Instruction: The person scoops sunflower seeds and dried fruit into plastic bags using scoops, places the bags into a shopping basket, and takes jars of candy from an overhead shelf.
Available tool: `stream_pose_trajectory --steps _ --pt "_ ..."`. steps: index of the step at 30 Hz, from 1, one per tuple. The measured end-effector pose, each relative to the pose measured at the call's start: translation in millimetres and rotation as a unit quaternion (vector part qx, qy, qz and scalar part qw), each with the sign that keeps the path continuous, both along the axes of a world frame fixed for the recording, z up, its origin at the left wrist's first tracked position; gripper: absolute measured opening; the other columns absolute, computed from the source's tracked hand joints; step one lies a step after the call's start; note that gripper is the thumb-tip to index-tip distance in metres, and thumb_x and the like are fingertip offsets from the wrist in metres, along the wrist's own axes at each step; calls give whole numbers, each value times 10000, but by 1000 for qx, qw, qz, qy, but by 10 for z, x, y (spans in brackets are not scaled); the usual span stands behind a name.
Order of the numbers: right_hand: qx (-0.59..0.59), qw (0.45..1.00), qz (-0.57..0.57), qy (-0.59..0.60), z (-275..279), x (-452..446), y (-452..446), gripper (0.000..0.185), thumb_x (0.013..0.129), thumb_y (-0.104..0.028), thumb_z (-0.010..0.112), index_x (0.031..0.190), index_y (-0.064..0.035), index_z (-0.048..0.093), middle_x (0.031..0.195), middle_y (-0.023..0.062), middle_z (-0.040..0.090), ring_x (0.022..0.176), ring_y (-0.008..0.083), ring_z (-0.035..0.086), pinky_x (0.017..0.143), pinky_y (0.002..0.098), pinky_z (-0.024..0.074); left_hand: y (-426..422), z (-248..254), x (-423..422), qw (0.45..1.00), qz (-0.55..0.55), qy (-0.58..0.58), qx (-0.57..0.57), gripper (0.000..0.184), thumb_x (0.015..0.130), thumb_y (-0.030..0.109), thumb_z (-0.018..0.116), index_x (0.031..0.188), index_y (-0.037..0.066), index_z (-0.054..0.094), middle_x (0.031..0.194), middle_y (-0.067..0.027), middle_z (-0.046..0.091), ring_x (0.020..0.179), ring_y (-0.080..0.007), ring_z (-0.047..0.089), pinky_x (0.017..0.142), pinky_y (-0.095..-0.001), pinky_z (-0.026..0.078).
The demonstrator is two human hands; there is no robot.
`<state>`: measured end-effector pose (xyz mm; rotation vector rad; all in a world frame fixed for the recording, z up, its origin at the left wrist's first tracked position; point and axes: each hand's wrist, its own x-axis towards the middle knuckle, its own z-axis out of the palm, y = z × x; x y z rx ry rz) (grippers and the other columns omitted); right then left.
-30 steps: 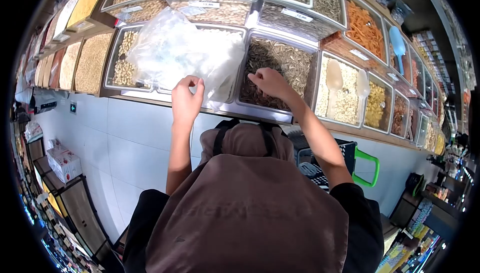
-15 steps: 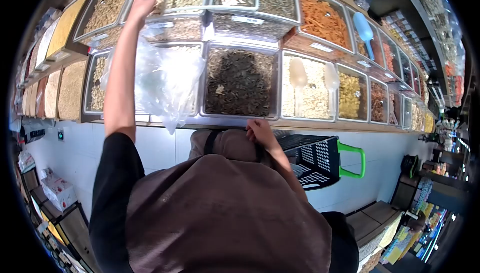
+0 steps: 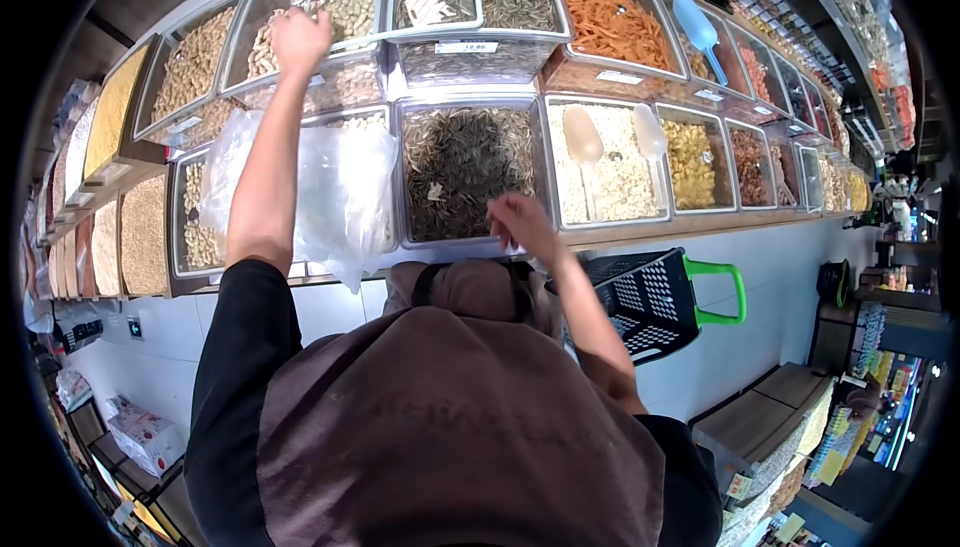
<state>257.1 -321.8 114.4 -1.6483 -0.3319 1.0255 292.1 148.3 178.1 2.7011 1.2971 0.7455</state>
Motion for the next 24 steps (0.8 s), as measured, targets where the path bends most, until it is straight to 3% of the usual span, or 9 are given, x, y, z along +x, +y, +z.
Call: stream_pose_trajectory --steps 1,4,7,10,12,15,16,18,24 --pt "9 1000 -2 -29 148 127 164 321 1001 -304 576 819 -40 597 654 33 633 502 98 590 419 238 409 -290 207 -61 998 32 45 -32 678 898 489 526 1289 -64 560 1311 -283 542 1295 -388 468 1100 -476 342" --pt "96 987 -67 -107 415 549 615 189 989 -213 564 1027 -28 568 821 95 668 512 121 604 400 220 416 -469 267 -76 989 29 84 -114 790 924 560 414 1433 -43 428 1457 -294 420 1407 -370 359 1160 -471 257" --pt "129 975 -153 -93 719 890 1141 284 981 -202 584 1123 22 484 965 134 621 529 136 608 391 224 409 -372 -65 -50 996 -7 75 -48 830 944 591 309 1536 10 284 1559 -279 297 1473 -355 273 1190 -454 217" --pt "111 946 -234 -193 868 1201 1610 362 964 -168 602 1205 43 433 1056 172 619 582 144 640 423 262 444 -416 -135 -121 996 -24 87 -16 802 954 633 272 1563 111 278 1583 -275 252 1491 -367 236 1206 -447 187" --pt "82 938 -232 -246 943 1399 1821 408 974 -169 586 1255 80 427 1084 203 647 630 177 678 451 254 492 -449 -160 -177 996 -24 79 -11 801 953 642 271 1552 111 306 1573 -278 273 1484 -368 251 1201 -452 201" --pt "70 983 -159 -66 964 1631 2005 340 1033 -200 485 1221 82 469 1076 213 673 723 199 726 447 244 522 -486 -152 -186 998 -34 46 19 782 949 637 305 1518 104 372 1529 -289 345 1455 -374 305 1173 -468 247" --pt "74 982 -156 -70 926 1718 2076 340 1033 -200 485 1221 82 469 1076 213 673 723 199 726 447 244 522 -475 -119 -184 998 -32 43 22 782 949 637 305 1518 104 372 1529 -289 345 1455 -374 305 1173 -468 247" --pt "167 976 -127 56 829 1774 2156 319 1050 -193 449 1205 83 488 1120 230 682 765 197 731 446 241 520 -466 -81 -193 998 -47 34 -3 772 943 634 339 1497 101 405 1487 -292 394 1421 -376 353 1157 -472 270" --pt "188 974 -124 10 748 1634 2106 302 1071 -166 387 1190 91 493 1106 214 704 567 80 528 444 195 468 -471 27 -304 996 -84 10 -42 744 942 613 374 1462 87 459 1491 -284 395 1411 -372 366 1157 -463 277"
